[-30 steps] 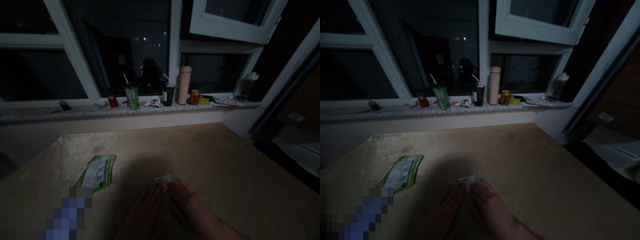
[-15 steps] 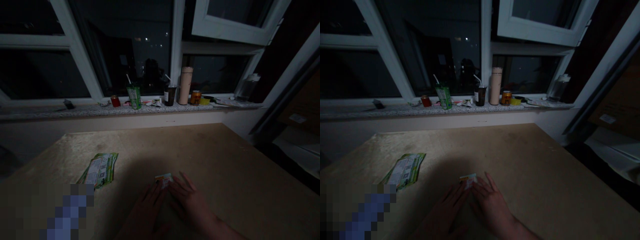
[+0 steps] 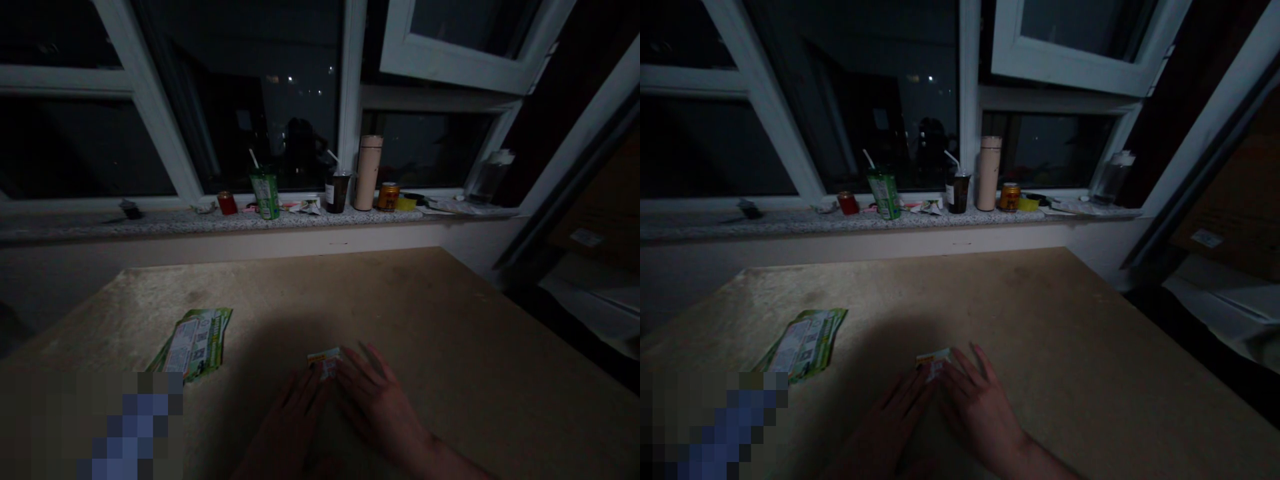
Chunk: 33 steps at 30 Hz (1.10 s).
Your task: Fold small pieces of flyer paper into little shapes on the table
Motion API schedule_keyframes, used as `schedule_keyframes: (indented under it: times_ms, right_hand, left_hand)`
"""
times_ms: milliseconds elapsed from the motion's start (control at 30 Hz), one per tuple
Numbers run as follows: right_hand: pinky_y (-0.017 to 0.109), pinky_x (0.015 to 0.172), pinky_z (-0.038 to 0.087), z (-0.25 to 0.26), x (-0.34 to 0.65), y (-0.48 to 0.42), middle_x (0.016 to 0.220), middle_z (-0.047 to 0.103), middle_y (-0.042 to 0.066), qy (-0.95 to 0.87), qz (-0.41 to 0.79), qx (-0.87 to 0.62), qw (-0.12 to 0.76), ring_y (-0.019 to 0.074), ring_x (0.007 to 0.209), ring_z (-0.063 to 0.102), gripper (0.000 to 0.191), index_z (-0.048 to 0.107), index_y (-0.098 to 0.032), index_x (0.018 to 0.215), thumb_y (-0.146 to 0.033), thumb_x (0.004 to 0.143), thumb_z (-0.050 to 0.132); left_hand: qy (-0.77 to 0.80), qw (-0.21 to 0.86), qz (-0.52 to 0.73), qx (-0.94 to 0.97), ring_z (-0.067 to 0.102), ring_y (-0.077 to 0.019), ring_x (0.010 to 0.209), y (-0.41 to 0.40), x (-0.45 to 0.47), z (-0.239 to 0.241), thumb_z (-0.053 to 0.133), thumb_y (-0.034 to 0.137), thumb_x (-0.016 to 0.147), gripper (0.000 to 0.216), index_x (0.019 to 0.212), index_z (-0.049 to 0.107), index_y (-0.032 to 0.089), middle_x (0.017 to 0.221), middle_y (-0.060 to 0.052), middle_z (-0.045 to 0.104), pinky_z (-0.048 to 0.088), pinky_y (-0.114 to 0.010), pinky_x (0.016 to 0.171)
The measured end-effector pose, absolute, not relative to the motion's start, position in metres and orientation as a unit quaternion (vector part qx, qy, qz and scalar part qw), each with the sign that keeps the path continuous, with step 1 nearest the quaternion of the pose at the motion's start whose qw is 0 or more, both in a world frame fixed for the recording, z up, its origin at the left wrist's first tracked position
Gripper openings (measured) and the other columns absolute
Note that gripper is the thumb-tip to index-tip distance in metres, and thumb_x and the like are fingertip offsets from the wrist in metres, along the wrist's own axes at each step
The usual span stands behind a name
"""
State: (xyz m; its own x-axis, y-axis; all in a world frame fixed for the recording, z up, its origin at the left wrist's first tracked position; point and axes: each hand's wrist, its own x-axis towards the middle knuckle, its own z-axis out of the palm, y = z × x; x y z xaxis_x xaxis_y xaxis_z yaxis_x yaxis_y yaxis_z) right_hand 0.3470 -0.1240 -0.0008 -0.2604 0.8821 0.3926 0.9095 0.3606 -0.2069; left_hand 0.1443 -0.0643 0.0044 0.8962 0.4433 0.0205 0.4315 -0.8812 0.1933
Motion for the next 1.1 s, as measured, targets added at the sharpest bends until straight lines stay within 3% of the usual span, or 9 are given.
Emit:
schedule_keyframes:
  times_ms: [233,433,667,833,967,1100]
  right_hand:
    - [0.054,0.111,0.026,-0.002,0.349,-0.123,0.124,0.061,0.005,-0.792,0.013,-0.571,0.216,0.0235,0.126,0.046,0.036,0.056,-0.021,0.125,-0.021,0.089,0.05]
    - [0.052,0.113,0.023,-0.007,0.347,-0.124,0.122,0.063,0.003,-0.783,0.025,-0.577,0.231,0.0215,0.124,0.047,0.039,0.052,-0.023,0.129,-0.02,0.09,0.048]
    - [0.042,0.11,0.034,-0.015,0.346,-0.121,0.136,0.05,0.009,-0.805,0.037,-0.539,0.246,0.0212,0.13,0.041,0.048,0.045,-0.016,0.135,-0.014,0.087,0.047]
    - [0.035,0.108,0.037,-0.011,0.344,-0.122,0.14,0.045,0.008,-0.798,0.099,-0.548,0.232,0.0203,0.13,0.04,0.056,0.039,-0.016,0.139,-0.018,0.084,0.051]
    - [0.036,0.11,0.033,-0.008,0.342,-0.124,0.141,0.044,0.008,-0.804,0.11,-0.545,0.211,0.0214,0.131,0.039,0.053,0.042,-0.017,0.138,-0.027,0.087,0.052]
    - [0.036,0.11,0.033,-0.007,0.344,-0.124,0.141,0.044,0.008,-0.814,0.111,-0.535,0.194,0.022,0.131,0.039,0.053,0.04,-0.019,0.139,-0.032,0.089,0.051]
  left_hand:
    - [0.245,0.088,0.037,0.965,0.016,-0.0282,0.138,-0.065,0.144,0.0,0.057,0.045,0.084,0.08,0.148,0.015,0.019,0.152,-0.009,0.016,0.023,-0.047,0.11]
    - [0.275,0.067,0.046,0.958,0.016,-0.0349,0.137,-0.063,0.141,-0.005,0.056,0.053,0.084,0.075,0.146,0.027,0.021,0.151,-0.012,0.019,0.023,-0.055,0.108]
    - [0.267,0.079,0.046,0.959,0.019,-0.0352,0.137,-0.064,0.142,0.004,0.052,0.058,0.085,0.079,0.147,0.021,0.021,0.15,-0.014,0.022,0.016,-0.06,0.107]
    - [0.261,0.105,0.065,0.957,0.021,-0.0343,0.136,-0.059,0.134,-0.001,0.055,0.043,0.086,0.08,0.149,0.008,0.026,0.151,-0.01,0.023,0.015,-0.063,0.106]
    - [0.321,0.167,0.089,0.928,0.022,-0.0324,0.136,-0.05,0.123,-0.006,0.052,0.034,0.088,0.076,0.148,0.006,0.026,0.15,-0.006,0.028,0.035,-0.051,0.103]
    - [0.278,0.135,0.099,0.946,0.029,-0.0273,0.134,-0.038,0.12,0.0,0.047,0.027,0.092,0.064,0.147,0.015,0.027,0.149,-0.005,0.031,0.022,-0.051,0.11]
